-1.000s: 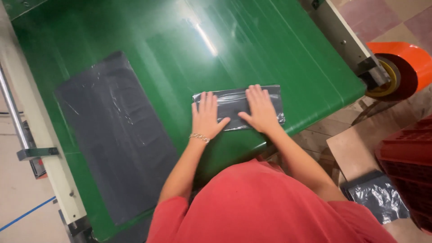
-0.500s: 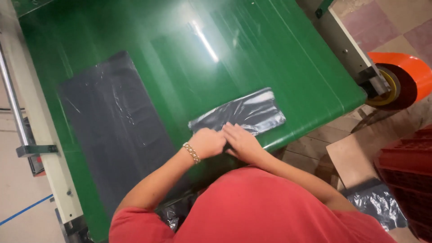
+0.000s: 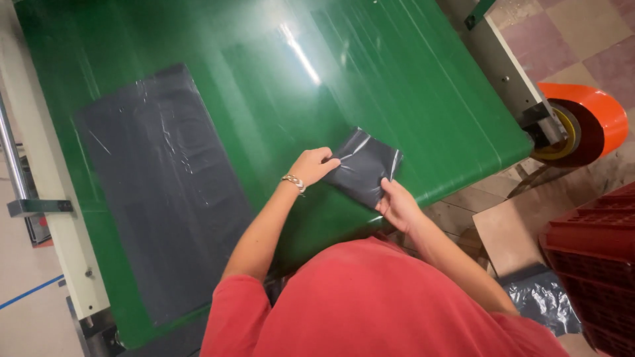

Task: Picking up plastic bags from a conveyor belt, folding them into smaller rectangles, and stacking them into a crate.

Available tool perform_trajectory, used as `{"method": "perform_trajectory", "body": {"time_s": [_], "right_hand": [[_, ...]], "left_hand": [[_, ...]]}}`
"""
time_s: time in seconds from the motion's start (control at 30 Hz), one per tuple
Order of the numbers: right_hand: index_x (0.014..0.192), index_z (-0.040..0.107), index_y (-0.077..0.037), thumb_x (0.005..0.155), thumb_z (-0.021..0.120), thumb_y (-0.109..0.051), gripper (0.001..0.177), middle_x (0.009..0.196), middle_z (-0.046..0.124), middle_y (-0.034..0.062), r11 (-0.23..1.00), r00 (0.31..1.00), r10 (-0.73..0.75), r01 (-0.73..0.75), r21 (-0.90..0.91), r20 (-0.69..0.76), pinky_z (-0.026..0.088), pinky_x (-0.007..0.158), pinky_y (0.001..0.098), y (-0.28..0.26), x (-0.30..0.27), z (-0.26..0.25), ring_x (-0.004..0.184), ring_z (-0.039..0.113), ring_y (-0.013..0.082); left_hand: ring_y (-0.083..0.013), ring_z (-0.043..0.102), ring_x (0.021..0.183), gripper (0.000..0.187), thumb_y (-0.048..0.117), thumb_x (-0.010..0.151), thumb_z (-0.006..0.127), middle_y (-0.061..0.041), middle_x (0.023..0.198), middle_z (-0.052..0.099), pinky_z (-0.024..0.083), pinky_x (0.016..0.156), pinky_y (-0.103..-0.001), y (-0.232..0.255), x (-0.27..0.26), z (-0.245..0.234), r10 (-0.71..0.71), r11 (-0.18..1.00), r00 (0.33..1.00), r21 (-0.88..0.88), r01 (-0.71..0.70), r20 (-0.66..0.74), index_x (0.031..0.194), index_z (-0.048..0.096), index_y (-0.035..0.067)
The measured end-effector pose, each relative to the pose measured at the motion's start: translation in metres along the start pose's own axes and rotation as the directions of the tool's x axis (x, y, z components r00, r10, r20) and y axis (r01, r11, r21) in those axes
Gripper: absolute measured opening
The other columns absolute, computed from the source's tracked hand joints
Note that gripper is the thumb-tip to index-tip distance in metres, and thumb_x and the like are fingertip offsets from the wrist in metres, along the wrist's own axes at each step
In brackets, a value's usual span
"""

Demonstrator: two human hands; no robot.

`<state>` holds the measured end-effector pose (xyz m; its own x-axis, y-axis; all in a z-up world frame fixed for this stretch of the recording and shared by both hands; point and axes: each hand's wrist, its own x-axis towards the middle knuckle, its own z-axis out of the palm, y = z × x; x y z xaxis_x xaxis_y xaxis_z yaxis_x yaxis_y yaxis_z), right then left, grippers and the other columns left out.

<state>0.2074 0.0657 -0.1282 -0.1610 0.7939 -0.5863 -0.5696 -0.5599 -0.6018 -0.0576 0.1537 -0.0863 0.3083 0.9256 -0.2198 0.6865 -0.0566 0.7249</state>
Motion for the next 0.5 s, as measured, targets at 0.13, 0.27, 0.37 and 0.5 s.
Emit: {"method": "perform_trajectory", "body": {"time_s": [0.13, 0.27, 0.37, 0.5], "right_hand": [[0.108, 0.054, -0.016, 0.105, 0.05, -0.024, 0.01, 0.112, 0.069, 0.0127, 0.995, 0.994, 0.094, -0.092, -0.032, 0.059, 0.059, 0.082, 0.0558, -0.017, -0.003, -0.006, 0.092, 0.074, 0.0326], [0.122, 0.046, -0.008, 0.103, 0.051, -0.022, 0.024, 0.115, 0.061, 0.0221, 0.889, 0.993, -0.112, 0.089, -0.45, -0.026, 0.058, 0.073, 0.0487, -0.034, -0.049, 0.009, 0.09, 0.069, 0.0358], [0.125, 0.053, -0.004, 0.098, 0.065, -0.013, 0.03, 0.098, 0.061, 0.0178, 0.476, 0.877, -0.469, 0.353, -0.806, 0.107, 0.058, 0.062, 0.0379, -0.032, -0.073, 0.01, 0.075, 0.067, 0.029], [0.108, 0.069, -0.018, 0.086, 0.076, -0.015, 0.024, 0.093, 0.068, 0.0029, -0.123, 0.664, -0.41, 0.639, -0.759, 0.625, 0.054, 0.075, 0.037, -0.003, -0.073, 0.048, 0.084, 0.067, 0.0263]], "left_hand": [[-0.0292, 0.071, 0.085, 0.04, 0.059, 0.095, 0.052, -0.006, 0.08, 0.069, 0.055, 0.076, -0.042, 0.024, -0.013, 0.009, -0.046, 0.979, 0.991, 0.193, 0.07, -0.128, 0.09, 0.061, 0.02], [-0.0265, 0.069, 0.085, 0.036, 0.053, 0.091, 0.06, -0.005, 0.087, 0.064, 0.056, 0.073, -0.04, 0.015, -0.027, 0.027, 0.109, 0.964, 0.923, 0.267, -0.007, -0.37, 0.1, 0.054, 0.019], [-0.0233, 0.064, 0.093, 0.048, 0.055, 0.088, 0.062, -0.003, 0.099, 0.058, 0.057, 0.071, -0.039, 0.023, -0.072, 0.016, 0.234, 0.932, 0.83, 0.36, -0.043, -0.506, 0.116, 0.054, 0.017], [-0.0234, 0.056, 0.114, 0.072, 0.075, 0.089, 0.042, -0.005, 0.116, 0.056, 0.054, 0.079, -0.038, 0.019, -0.166, 0.012, 0.378, 0.861, 0.723, 0.506, -0.047, -0.578, 0.126, 0.054, 0.015]]}}
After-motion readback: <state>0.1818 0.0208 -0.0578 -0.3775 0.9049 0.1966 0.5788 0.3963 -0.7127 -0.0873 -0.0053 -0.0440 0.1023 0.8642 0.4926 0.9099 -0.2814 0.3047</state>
